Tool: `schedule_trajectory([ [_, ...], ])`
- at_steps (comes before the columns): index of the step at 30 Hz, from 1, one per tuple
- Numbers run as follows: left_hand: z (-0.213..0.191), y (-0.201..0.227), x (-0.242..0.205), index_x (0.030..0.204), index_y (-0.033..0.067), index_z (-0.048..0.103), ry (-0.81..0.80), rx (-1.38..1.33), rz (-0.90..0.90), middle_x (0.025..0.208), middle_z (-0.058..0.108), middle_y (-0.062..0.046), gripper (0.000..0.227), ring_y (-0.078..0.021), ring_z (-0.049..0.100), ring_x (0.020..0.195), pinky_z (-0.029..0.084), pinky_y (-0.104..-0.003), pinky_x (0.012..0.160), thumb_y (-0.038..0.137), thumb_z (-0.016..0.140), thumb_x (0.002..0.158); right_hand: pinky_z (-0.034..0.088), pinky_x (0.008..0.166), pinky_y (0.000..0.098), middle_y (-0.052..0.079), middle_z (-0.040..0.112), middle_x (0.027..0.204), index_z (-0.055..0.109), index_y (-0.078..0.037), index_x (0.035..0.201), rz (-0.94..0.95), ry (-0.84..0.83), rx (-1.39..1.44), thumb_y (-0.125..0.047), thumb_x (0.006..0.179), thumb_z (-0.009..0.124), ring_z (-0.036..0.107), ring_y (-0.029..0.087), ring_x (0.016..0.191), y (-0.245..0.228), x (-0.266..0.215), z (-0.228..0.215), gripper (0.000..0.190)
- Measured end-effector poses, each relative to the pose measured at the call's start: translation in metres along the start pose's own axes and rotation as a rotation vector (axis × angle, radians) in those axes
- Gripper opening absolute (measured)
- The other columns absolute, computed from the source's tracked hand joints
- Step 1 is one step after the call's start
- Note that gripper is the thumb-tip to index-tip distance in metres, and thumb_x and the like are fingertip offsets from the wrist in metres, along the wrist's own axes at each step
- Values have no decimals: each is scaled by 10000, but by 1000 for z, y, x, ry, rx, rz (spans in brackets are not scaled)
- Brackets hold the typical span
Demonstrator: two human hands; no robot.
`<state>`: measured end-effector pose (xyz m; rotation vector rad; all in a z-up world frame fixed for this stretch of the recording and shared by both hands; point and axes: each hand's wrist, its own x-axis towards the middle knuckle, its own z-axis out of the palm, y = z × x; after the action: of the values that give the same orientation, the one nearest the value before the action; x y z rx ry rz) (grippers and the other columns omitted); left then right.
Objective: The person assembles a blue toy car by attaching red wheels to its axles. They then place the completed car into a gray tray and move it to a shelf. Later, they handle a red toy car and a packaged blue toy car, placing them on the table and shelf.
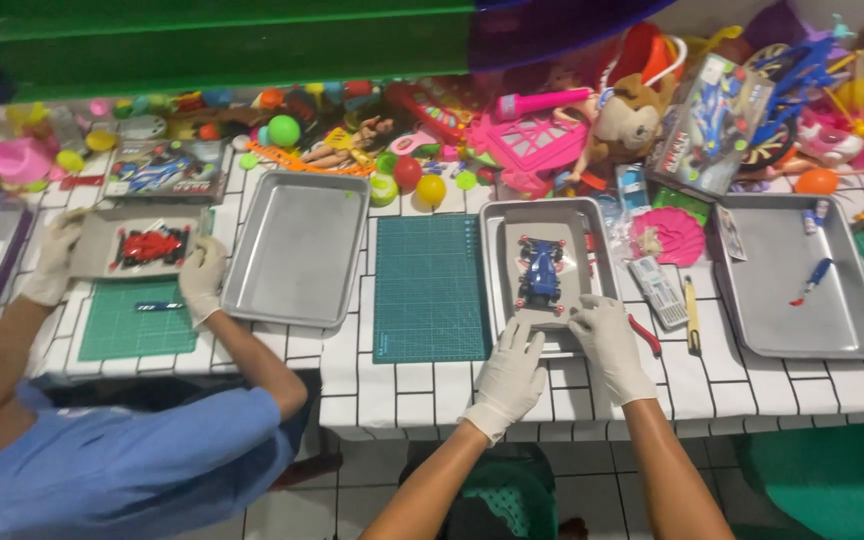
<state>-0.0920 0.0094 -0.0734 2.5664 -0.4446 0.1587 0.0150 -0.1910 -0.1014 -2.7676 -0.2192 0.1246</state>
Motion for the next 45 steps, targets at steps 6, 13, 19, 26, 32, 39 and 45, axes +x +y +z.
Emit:
schedule_trajectory([
  [6, 22, -8, -5, 1462, -34, 504, 70, 71, 67, 1551, 392, -327, 650, -494, 283, 1498, 323, -546, 1148, 251, 610, 887, 529, 1051, 358, -62, 705, 1262, 803, -254, 869, -66, 95, 18, -335, 858, 779, 535, 208, 1354, 7, 10, 12, 85],
  [13, 38, -10, -11, 1470, -36, 493, 229, 142, 130, 1577, 393, -288, 601, -412, 323, 1496, 338, -536, 1149, 274, 556, 959, 533, 926, 412, 26, 738, 1148, 762, -111, 870, -403, 355, -28, -265, 914, 703, 592, 306, 1149, 19, 6, 34, 171],
  [19, 48, -18, -18, 1449, -33, 515, 323, 171, 188, 1564, 435, -262, 592, -391, 364, 1484, 371, -524, 1133, 243, 603, 933, 545, 925, 394, 17, 729, 1178, 739, -127, 887, -412, 465, 60, -282, 962, 656, 578, 281, 1260, 29, 7, 59, 191],
  [26, 40, -12, -15, 1415, -53, 547, 350, 132, 212, 1542, 461, -276, 555, -407, 392, 1466, 377, -528, 1125, 223, 565, 934, 532, 960, 382, 65, 700, 1167, 695, -96, 936, -514, 585, 130, -192, 968, 665, 614, 289, 1216, 28, 3, 49, 106],
  [32, 50, -18, -21, 1431, -28, 536, 351, 228, 248, 1571, 425, -270, 576, -398, 369, 1484, 375, -529, 1114, 239, 603, 925, 508, 983, 394, 79, 707, 1196, 710, -88, 884, -445, 568, 200, -190, 955, 672, 620, 278, 1190, 29, 1, 58, 130],
  [39, 52, -19, -19, 1472, -31, 500, 324, 189, 210, 1569, 453, -229, 618, -380, 355, 1497, 331, -526, 1153, 249, 564, 925, 545, 883, 396, 115, 693, 1193, 641, -62, 872, -490, 615, 164, -206, 987, 644, 647, 298, 1108, 28, 2, 56, 184],
  [45, 46, -13, -22, 1442, -22, 531, 345, 234, 207, 1533, 493, -227, 590, -407, 379, 1470, 358, -520, 1153, 269, 581, 931, 532, 918, 396, 101, 691, 1163, 640, -61, 872, -514, 618, 151, -167, 967, 677, 622, 303, 1136, 29, 1, 57, 147],
])
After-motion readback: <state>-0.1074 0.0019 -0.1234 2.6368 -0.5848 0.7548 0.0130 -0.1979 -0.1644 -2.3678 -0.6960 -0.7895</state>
